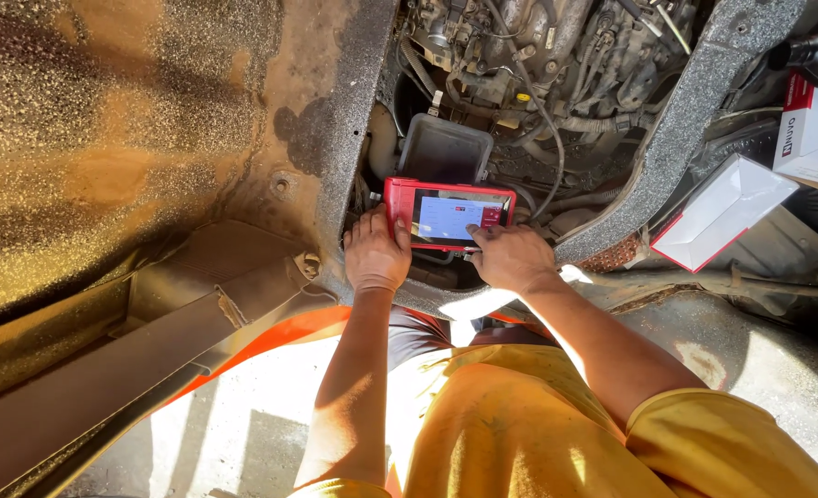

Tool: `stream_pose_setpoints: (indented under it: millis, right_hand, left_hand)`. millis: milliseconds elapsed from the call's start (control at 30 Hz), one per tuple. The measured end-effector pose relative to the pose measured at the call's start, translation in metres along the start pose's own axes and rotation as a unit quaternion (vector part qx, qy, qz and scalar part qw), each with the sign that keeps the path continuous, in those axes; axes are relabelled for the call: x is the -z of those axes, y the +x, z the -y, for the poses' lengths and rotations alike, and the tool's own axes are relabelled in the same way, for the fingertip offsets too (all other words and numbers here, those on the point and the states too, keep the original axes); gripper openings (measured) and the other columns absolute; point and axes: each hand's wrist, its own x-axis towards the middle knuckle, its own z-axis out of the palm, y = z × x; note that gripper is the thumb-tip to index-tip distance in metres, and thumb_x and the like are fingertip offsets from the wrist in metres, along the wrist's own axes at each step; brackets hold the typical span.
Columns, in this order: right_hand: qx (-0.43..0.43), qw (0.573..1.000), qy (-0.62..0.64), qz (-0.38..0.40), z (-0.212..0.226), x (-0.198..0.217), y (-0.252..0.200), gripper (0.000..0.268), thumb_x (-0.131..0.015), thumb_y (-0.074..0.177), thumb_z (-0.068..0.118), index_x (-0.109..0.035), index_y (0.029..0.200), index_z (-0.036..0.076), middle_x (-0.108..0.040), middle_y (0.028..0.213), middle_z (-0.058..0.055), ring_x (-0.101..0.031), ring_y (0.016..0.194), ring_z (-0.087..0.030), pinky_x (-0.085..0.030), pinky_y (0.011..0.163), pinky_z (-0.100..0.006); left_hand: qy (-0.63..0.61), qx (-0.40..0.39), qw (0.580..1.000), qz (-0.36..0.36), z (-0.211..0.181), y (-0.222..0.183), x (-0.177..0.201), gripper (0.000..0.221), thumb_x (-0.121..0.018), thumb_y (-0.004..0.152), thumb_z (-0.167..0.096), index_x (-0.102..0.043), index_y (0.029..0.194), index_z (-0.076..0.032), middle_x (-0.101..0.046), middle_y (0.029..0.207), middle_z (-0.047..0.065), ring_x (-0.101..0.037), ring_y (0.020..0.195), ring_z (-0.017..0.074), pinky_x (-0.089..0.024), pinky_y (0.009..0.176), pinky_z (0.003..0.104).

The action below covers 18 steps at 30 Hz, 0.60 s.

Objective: Using an automotive diagnostic scanner to check engine systems.

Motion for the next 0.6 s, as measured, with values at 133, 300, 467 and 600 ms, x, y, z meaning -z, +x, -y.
stream_pose_setpoints:
  millis: [133,300,467,600]
  right_hand:
    - [-0.006,1.0,0.003,0.003,0.001,0.005,0.0,0.051,-0.048,0.089,0.045,-0.065,0.132,0.025,-0.076,0.096,-0.012,-0.076,0.09,-0.036,-0.055,0.084,-0.049]
    - [-0.014,0.999,0.015,0.035,0.005,0.015,-0.001,0.052,-0.044,0.091,0.043,-0.063,0.136,0.023,-0.076,0.105,-0.014,-0.074,0.097,-0.037,-0.053,0.091,-0.049]
    - [-0.014,0.999,0.014,0.045,0.009,0.03,-0.004,0.049,-0.045,0.092,0.044,-0.067,0.13,0.021,-0.076,0.105,-0.014,-0.074,0.096,-0.037,-0.052,0.09,-0.049]
    - [-0.025,0.998,0.013,0.06,0.014,0.042,-0.003,0.048,-0.043,0.093,0.044,-0.068,0.128,0.022,-0.076,0.108,-0.013,-0.074,0.099,-0.037,-0.052,0.093,-0.049]
  left_hand:
    - [-0.005,-0.007,1.0,-0.005,0.0,0.0,-0.002,0.043,-0.051,0.094,-0.043,-0.066,0.121,-0.013,-0.068,0.107,0.01,-0.07,0.097,0.0307,-0.051,0.086,0.046]
    - [0.004,-0.002,1.0,-0.014,0.001,-0.002,-0.006,0.043,-0.052,0.094,-0.043,-0.067,0.122,-0.014,-0.069,0.108,0.01,-0.07,0.097,0.0307,-0.051,0.087,0.046]
    - [0.01,-0.008,1.0,-0.023,0.003,-0.004,-0.01,0.043,-0.052,0.094,-0.044,-0.067,0.122,-0.016,-0.068,0.108,0.008,-0.07,0.096,0.0287,-0.052,0.085,0.046]
    - [0.002,-0.003,1.0,-0.024,0.003,-0.003,-0.011,0.042,-0.053,0.093,-0.043,-0.068,0.122,-0.015,-0.067,0.108,0.008,-0.07,0.096,0.028,-0.053,0.084,0.045]
